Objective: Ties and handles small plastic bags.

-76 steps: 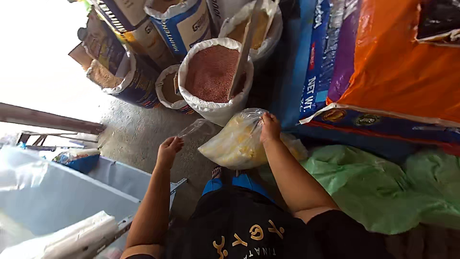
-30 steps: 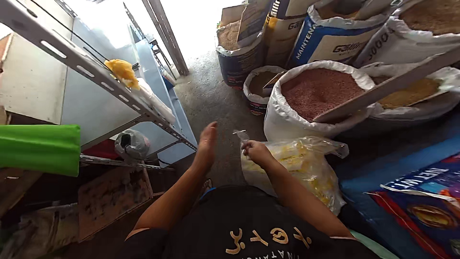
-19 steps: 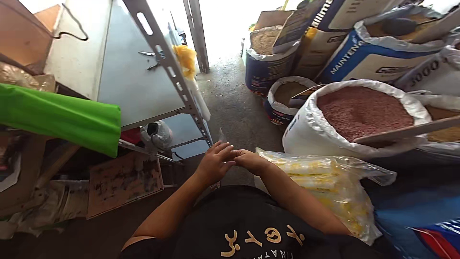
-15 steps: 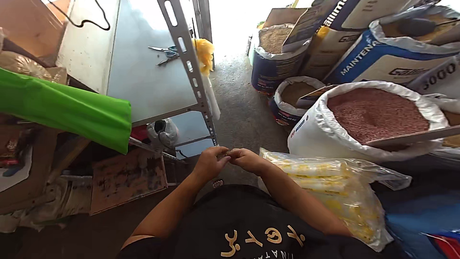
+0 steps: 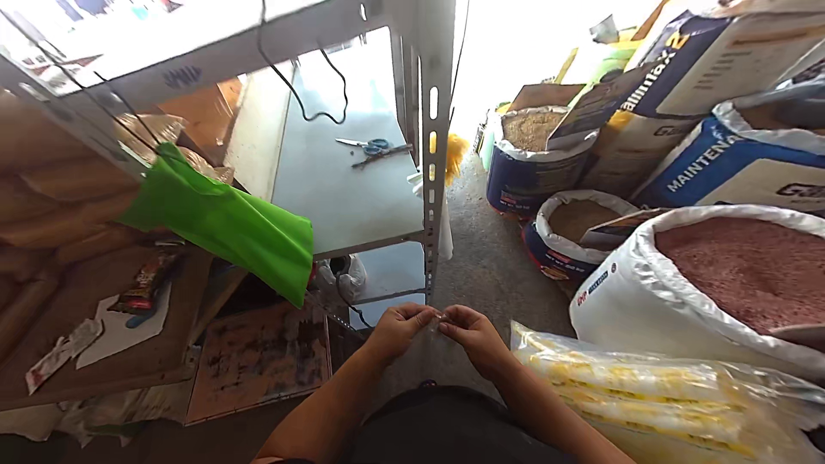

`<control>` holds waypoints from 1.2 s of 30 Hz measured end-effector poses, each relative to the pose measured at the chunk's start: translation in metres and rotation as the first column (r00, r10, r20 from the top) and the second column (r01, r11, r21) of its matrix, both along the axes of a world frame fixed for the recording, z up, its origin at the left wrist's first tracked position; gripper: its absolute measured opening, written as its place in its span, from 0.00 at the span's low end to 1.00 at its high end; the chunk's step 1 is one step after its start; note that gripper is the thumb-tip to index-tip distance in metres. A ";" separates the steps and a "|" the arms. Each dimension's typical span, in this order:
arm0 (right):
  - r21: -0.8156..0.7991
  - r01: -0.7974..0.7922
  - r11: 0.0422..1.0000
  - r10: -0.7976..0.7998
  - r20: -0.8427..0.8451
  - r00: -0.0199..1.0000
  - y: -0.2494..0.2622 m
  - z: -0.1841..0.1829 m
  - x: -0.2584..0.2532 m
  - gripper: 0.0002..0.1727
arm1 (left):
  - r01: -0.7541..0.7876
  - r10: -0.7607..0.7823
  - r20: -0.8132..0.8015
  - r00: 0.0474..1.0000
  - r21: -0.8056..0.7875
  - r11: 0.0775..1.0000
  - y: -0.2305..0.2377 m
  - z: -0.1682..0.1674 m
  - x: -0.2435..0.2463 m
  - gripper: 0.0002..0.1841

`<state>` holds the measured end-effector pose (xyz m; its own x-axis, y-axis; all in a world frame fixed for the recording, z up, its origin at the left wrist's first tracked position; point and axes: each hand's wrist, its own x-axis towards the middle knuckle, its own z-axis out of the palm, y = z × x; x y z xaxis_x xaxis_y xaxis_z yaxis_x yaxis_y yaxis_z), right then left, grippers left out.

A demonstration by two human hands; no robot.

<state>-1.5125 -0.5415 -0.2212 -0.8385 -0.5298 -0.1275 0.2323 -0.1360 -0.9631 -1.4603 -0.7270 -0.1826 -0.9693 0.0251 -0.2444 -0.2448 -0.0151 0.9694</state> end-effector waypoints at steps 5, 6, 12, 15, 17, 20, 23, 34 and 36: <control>0.150 0.181 0.972 -0.191 0.054 0.980 0.000 0.007 0.001 0.41 | -0.277 0.264 -0.156 0.952 -0.071 0.958 -0.035 0.032 -0.015 0.08; 0.187 0.219 0.958 -0.233 0.057 0.971 0.006 0.006 -0.001 0.44 | -0.415 0.412 -0.170 0.895 0.025 0.910 -0.044 0.041 -0.023 0.08; 0.346 0.410 0.844 -0.457 0.064 0.887 0.068 -0.015 0.002 0.30 | -0.770 0.840 -0.155 0.519 0.341 0.539 -0.104 0.059 -0.080 0.15; 0.396 0.463 0.793 -0.535 0.088 0.840 0.096 -0.016 0.004 0.25 | -0.808 0.762 -0.325 0.560 -0.011 0.589 -0.116 0.050 -0.091 0.25; 0.411 0.492 0.767 -0.572 0.093 0.815 0.111 -0.014 0.006 0.24 | -0.788 0.677 -0.404 0.616 -0.292 0.542 -0.119 0.047 -0.094 0.29; 0.412 0.528 0.743 -0.609 0.087 0.788 0.125 -0.011 0.008 0.22 | -0.755 0.568 -0.524 0.634 -0.579 0.309 -0.120 0.040 -0.097 0.18; 0.396 0.548 0.737 -0.625 0.090 0.775 0.135 -0.015 0.012 0.20 | -0.753 0.466 -0.626 0.625 -0.640 0.151 -0.113 0.037 -0.102 0.08; 0.399 0.586 0.705 -0.689 0.189 0.700 0.173 -0.049 0.022 0.15 | -0.740 0.443 -0.641 0.626 -0.668 0.078 -0.107 0.031 -0.103 0.20; 0.396 0.583 0.709 -0.683 0.178 0.709 0.189 -0.045 0.012 0.17 | -0.738 0.459 -0.638 0.618 -0.672 0.059 -0.105 0.032 -0.099 0.18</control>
<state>-1.5003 -0.3527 -0.2658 -0.8528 0.2195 -0.4738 0.4673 -0.0844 -0.8801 -1.5590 -0.8321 -0.1507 -0.5513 -0.6601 0.5102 -0.4029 0.7461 0.5301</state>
